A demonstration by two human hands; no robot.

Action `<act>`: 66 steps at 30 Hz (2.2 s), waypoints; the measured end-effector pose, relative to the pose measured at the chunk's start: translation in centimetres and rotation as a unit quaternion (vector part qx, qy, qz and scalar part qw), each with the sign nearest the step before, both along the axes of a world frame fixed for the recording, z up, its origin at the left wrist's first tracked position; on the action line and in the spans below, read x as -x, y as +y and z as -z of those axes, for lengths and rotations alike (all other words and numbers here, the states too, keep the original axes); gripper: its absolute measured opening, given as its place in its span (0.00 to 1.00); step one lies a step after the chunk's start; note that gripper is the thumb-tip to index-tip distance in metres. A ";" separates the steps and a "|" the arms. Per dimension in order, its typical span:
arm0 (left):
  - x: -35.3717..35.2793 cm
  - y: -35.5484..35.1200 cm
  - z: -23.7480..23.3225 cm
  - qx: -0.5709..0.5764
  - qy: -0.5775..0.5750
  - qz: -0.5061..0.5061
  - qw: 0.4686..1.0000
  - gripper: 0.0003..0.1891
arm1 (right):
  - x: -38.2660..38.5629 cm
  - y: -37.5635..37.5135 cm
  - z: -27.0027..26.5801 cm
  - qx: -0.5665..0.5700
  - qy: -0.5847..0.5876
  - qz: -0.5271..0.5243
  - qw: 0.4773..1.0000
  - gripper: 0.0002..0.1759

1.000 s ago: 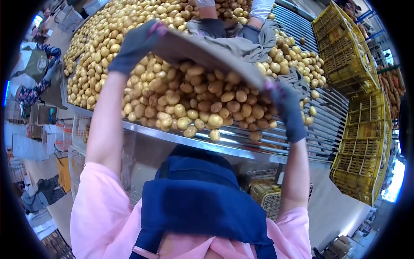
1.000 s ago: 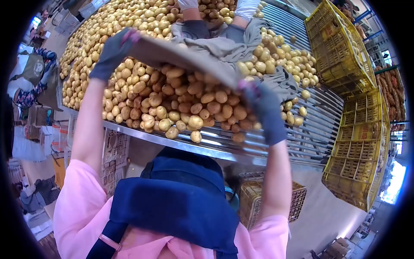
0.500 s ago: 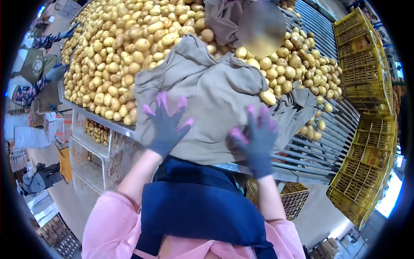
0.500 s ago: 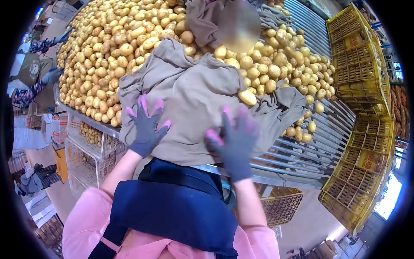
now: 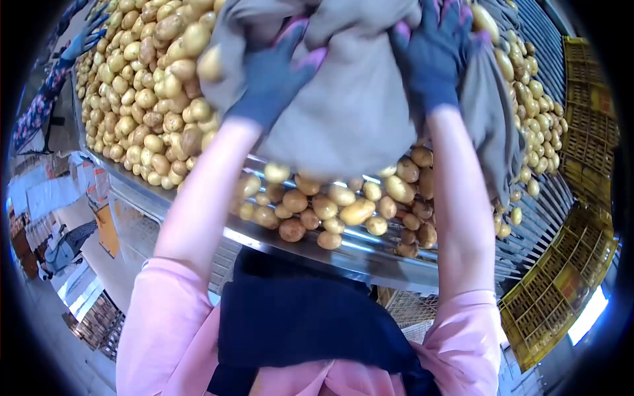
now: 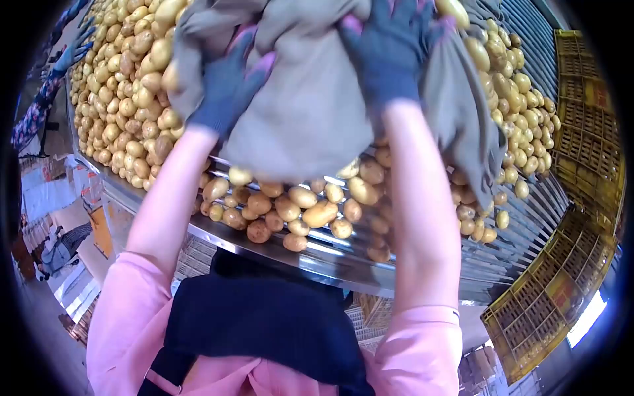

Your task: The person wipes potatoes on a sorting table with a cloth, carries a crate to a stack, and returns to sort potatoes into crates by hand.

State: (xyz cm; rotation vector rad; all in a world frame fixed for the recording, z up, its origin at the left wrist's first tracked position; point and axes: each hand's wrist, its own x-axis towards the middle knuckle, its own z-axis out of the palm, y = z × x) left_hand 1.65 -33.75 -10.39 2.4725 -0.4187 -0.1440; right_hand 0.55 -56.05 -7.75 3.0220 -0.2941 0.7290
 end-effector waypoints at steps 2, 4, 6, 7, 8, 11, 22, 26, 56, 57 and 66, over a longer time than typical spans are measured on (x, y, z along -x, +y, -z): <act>-2.9 -2.0 1.3 0.112 -0.007 -0.009 0.994 0.35 | -2.6 -0.5 1.4 0.007 -0.009 0.043 0.999 0.39; -2.5 -3.8 2.2 -0.066 -0.238 -0.029 0.969 0.34 | -2.0 -1.0 4.9 -0.052 -0.082 -0.029 0.995 0.37; 0.2 -3.0 2.5 -0.057 -0.273 -0.050 0.959 0.32 | 2.2 1.3 5.4 0.002 -0.053 -0.091 0.994 0.26; 2.0 -1.7 1.8 0.000 -0.194 0.042 0.980 0.31 | 5.2 2.0 4.5 0.102 0.022 -0.095 0.990 0.25; 3.5 -0.6 1.2 0.056 -0.117 0.135 0.982 0.30 | 8.0 2.4 3.3 0.079 0.078 -0.141 0.984 0.25; 9.9 2.5 -2.8 0.162 0.252 0.113 0.947 0.29 | 14.3 2.4 -0.6 -0.017 0.189 -0.189 0.964 0.24; 7.1 -1.4 0.7 -0.060 0.020 0.085 0.994 0.23 | 11.4 4.5 1.7 -0.058 0.218 -0.124 0.966 0.31; -0.6 -4.4 1.0 -0.052 -0.141 0.140 0.979 0.23 | 0.3 -1.8 2.6 -0.013 0.170 -0.196 0.966 0.32; 17.0 -4.7 -1.2 -0.172 -0.111 0.240 0.949 0.06 | 16.3 -5.8 -1.1 0.030 0.032 -0.013 0.999 0.24; 17.1 -4.2 -2.0 -0.125 -0.129 0.247 0.952 0.06 | 16.1 -5.5 -1.6 0.027 0.027 -0.016 0.999 0.24; 14.1 2.8 -3.7 0.599 0.536 0.017 0.594 0.15 | 20.7 -9.4 -6.7 -0.363 -0.141 -0.050 0.920 0.12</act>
